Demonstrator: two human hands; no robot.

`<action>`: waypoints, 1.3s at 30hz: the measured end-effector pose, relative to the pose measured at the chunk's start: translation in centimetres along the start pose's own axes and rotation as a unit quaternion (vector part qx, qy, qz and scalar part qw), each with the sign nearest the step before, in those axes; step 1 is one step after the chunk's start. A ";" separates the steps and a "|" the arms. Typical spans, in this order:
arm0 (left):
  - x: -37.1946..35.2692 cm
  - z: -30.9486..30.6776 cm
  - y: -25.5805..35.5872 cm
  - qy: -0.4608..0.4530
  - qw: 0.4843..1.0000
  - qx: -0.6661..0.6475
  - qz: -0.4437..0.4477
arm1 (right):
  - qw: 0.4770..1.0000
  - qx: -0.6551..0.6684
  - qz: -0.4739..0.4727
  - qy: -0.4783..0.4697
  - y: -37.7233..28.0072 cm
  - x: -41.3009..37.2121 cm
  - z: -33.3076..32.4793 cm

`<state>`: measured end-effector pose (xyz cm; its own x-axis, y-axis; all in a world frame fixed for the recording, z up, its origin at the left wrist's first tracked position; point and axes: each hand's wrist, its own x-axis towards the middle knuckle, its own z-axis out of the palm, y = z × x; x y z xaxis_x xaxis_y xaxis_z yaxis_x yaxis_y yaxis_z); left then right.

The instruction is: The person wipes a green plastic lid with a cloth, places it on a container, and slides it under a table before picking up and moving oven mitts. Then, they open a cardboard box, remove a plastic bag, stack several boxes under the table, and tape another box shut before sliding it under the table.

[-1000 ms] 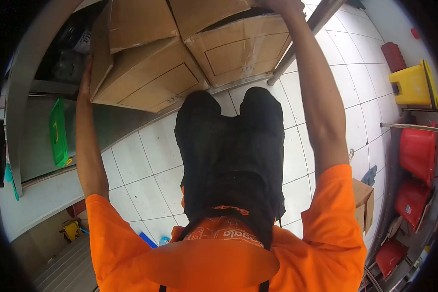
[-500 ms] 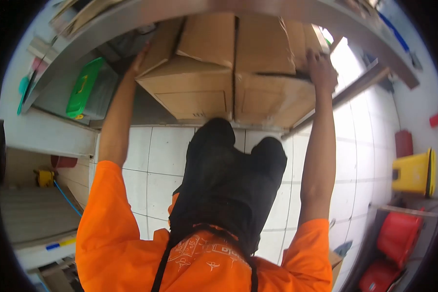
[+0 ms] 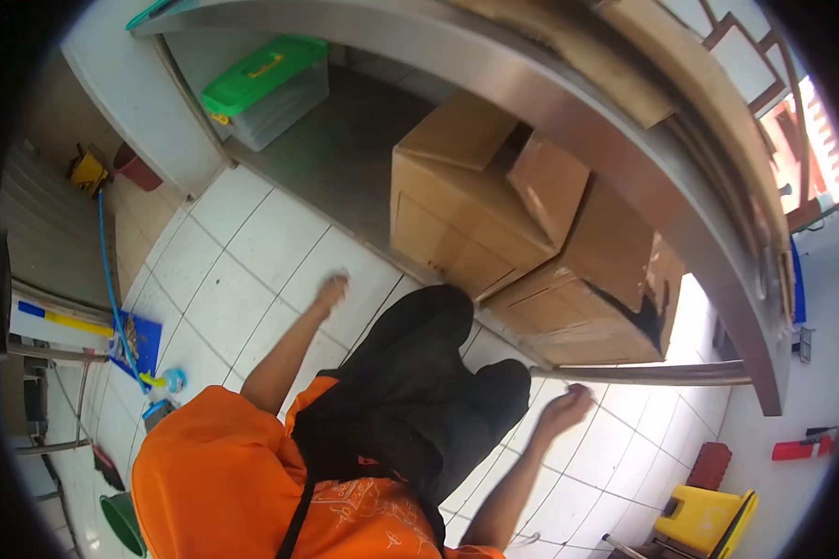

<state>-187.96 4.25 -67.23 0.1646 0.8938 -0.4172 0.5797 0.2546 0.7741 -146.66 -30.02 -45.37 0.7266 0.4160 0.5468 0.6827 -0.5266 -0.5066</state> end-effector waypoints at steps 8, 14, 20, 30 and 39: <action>-6.2 7.4 2.1 -0.433 0.874 -0.152 -0.158 | 0.912 0.186 0.094 -0.352 1.9 -10.5 -0.2; -1.9 11.1 5.6 -0.500 0.852 -0.043 -0.150 | 0.917 0.017 0.356 -0.182 10.8 -23.6 -13.7; -0.2 3.6 2.3 -0.496 0.854 0.056 -0.149 | 0.727 -0.455 0.515 -0.008 17.1 -38.4 -32.0; 1.1 -2.5 4.4 -0.395 0.902 0.156 -0.077 | 0.504 -0.462 0.730 -0.014 21.7 -42.9 -40.6; -1.2 -0.8 11.2 -0.302 0.826 0.468 -0.083 | 0.502 -0.390 0.761 -0.131 21.0 -44.0 -42.1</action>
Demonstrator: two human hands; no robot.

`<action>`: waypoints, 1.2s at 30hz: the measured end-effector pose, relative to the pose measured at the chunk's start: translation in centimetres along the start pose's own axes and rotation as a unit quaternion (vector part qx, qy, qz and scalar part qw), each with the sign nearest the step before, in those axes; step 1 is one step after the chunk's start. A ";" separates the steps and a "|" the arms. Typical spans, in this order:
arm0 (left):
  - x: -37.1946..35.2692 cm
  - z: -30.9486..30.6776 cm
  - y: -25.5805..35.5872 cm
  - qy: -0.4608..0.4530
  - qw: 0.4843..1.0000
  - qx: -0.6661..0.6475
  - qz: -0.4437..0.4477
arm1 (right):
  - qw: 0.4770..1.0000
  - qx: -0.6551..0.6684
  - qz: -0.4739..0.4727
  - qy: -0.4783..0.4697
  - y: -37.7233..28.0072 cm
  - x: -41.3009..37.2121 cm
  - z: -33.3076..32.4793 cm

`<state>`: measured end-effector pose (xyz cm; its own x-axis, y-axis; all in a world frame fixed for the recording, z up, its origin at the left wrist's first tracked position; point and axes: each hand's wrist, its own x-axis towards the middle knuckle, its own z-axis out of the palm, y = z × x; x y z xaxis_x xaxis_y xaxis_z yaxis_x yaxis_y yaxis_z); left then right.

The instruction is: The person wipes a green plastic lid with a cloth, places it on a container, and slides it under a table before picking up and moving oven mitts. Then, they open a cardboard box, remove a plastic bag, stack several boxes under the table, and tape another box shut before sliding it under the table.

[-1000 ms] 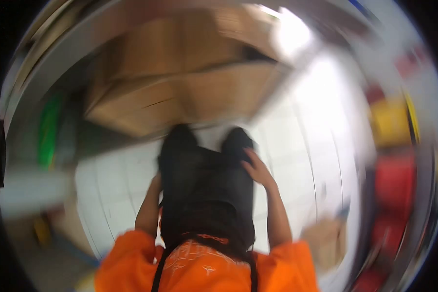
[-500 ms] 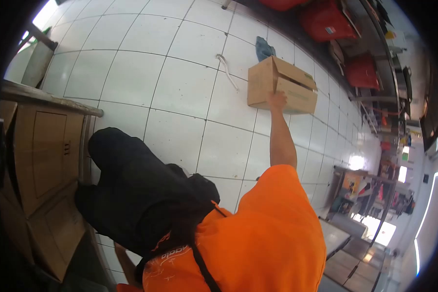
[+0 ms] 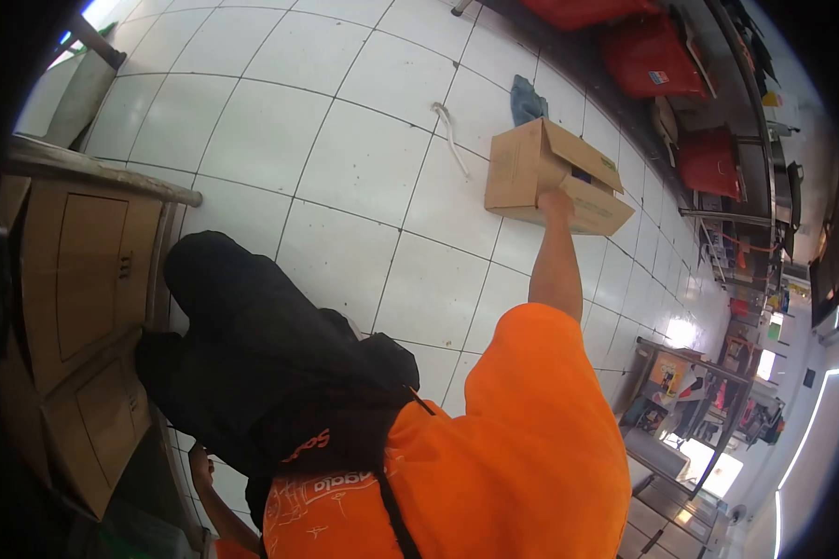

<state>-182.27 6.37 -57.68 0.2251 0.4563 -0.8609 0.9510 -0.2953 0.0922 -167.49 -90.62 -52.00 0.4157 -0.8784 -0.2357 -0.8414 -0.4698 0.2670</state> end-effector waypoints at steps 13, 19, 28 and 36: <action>-20.6 3.2 29.2 0.173 0.817 0.280 0.473 | 0.994 0.102 0.014 0.038 1.5 -25.7 6.9; -26.6 25.8 34.4 -0.194 0.552 0.298 0.754 | 0.895 0.225 -0.361 0.133 -3.8 -32.6 8.5; -25.1 39.2 28.8 -0.102 0.375 0.344 0.855 | 0.931 -0.093 0.353 -0.029 28.3 -13.8 16.0; -25.6 38.6 26.3 0.001 0.363 0.360 0.859 | 0.843 0.206 -0.489 0.082 -8.0 -26.5 3.3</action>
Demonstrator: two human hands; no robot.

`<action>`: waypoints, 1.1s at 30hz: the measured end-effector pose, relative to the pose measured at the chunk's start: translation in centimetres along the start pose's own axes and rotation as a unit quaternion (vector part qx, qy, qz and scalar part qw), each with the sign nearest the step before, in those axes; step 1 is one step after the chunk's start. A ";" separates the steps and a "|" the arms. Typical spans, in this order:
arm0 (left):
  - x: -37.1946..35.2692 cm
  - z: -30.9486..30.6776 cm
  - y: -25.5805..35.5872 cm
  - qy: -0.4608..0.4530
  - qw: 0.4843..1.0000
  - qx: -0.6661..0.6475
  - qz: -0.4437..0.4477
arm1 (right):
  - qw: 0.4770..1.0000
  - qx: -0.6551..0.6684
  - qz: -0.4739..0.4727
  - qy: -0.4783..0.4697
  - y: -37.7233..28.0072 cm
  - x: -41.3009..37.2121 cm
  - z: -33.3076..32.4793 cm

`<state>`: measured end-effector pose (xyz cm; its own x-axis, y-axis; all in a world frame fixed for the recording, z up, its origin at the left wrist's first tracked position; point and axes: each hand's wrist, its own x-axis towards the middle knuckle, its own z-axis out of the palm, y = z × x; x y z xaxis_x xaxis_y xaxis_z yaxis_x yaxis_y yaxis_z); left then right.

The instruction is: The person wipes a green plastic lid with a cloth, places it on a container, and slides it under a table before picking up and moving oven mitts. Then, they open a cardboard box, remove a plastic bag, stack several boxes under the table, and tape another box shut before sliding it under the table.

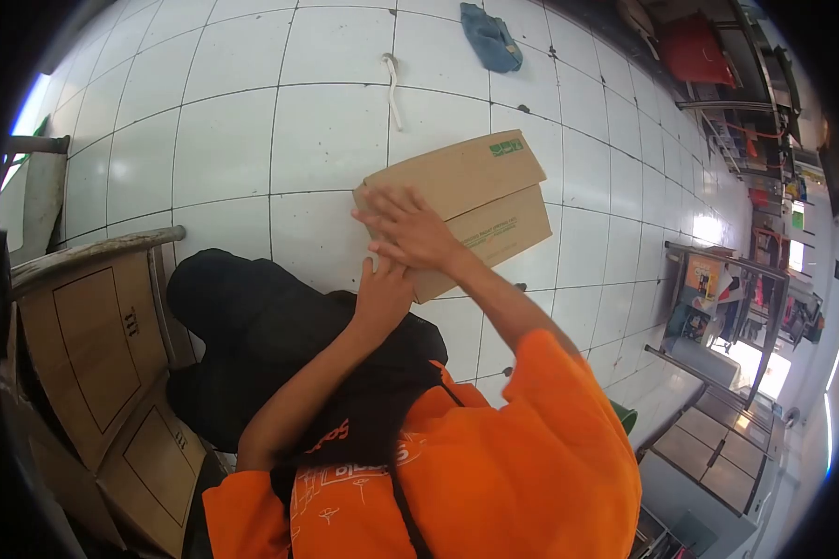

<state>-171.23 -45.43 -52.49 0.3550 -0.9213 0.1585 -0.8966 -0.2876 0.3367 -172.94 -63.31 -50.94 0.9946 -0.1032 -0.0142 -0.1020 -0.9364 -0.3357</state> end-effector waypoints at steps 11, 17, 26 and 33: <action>-1.1 -0.7 -0.6 -0.092 0.983 -0.119 -0.100 | 0.863 -0.169 0.435 0.196 25.3 -10.1 -8.5; 3.7 -2.9 1.6 -0.034 0.910 -0.300 -0.285 | 0.769 0.058 0.630 0.085 21.8 -9.3 -0.5; 4.2 6.4 -7.3 -0.175 0.639 -0.604 -0.443 | 0.701 0.256 0.629 0.217 24.1 -9.0 -0.3; 1.1 3.9 -14.9 -0.247 0.526 -0.704 -0.407 | 0.716 0.137 0.670 0.142 10.4 -6.3 -2.1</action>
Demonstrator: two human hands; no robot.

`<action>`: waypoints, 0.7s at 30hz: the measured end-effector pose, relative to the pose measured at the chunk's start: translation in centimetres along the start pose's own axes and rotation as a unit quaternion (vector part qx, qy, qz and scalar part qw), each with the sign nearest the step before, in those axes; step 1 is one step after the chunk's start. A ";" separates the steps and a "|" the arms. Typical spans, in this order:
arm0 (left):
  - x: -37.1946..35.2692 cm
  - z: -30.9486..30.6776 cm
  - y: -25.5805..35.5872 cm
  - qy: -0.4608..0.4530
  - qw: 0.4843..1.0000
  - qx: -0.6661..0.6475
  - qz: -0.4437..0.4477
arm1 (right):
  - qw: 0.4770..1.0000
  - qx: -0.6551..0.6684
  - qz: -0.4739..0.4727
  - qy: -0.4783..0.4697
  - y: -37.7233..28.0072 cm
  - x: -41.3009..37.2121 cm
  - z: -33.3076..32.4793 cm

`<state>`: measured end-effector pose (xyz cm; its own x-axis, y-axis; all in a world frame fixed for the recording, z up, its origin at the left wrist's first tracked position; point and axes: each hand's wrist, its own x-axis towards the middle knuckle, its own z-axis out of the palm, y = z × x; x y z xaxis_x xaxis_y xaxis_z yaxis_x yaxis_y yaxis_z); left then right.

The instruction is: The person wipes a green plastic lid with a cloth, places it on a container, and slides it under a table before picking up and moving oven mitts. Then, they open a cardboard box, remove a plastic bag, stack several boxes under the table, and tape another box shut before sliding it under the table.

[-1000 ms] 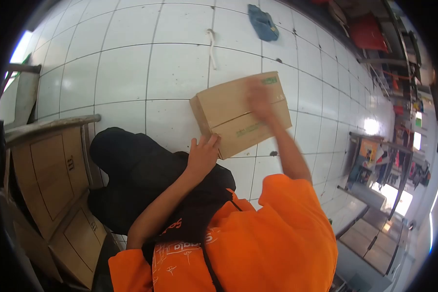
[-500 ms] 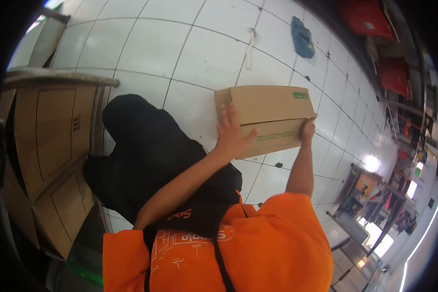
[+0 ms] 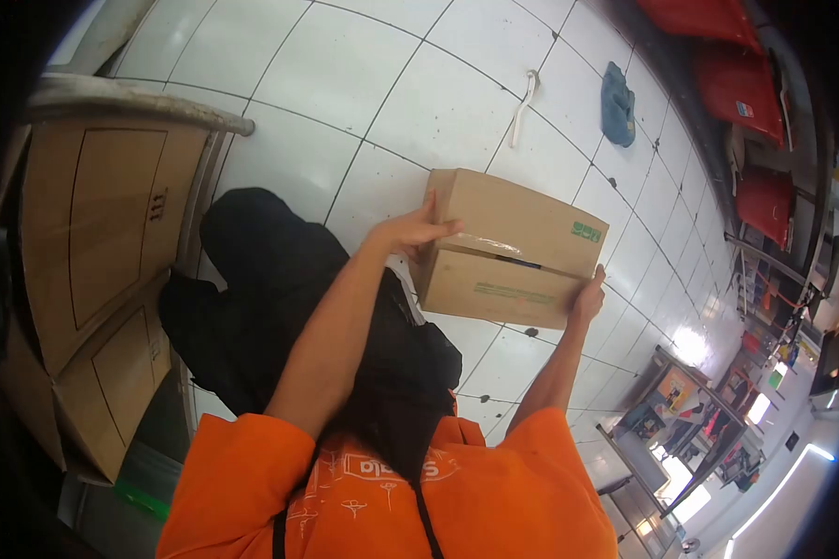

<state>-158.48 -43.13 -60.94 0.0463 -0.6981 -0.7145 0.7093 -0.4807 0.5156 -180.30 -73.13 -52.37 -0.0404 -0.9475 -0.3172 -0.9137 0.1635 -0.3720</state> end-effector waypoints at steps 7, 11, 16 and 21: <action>-3.3 -11.2 -1.2 -0.062 0.996 -0.054 0.033 | 0.950 0.188 -0.098 -0.230 0.1 -11.3 -8.2; -4.3 -13.3 -2.8 0.010 0.985 -0.144 0.096 | 0.942 0.257 -0.076 -0.204 -1.3 -6.7 2.1; -5.5 -14.8 -1.7 0.041 0.977 -0.206 0.036 | 0.838 0.386 -0.070 -0.378 -2.0 -9.4 2.7; -0.1 -17.3 -4.1 0.297 0.939 0.174 -0.006 | 0.706 0.408 0.143 -0.560 1.9 -12.6 -0.3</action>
<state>-149.22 -31.88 -71.16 0.4977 -0.3214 -0.8056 0.4450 -0.7026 0.5553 -181.65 -60.95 -48.84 0.5867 -0.1055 -0.8029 -0.3774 0.8416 -0.3863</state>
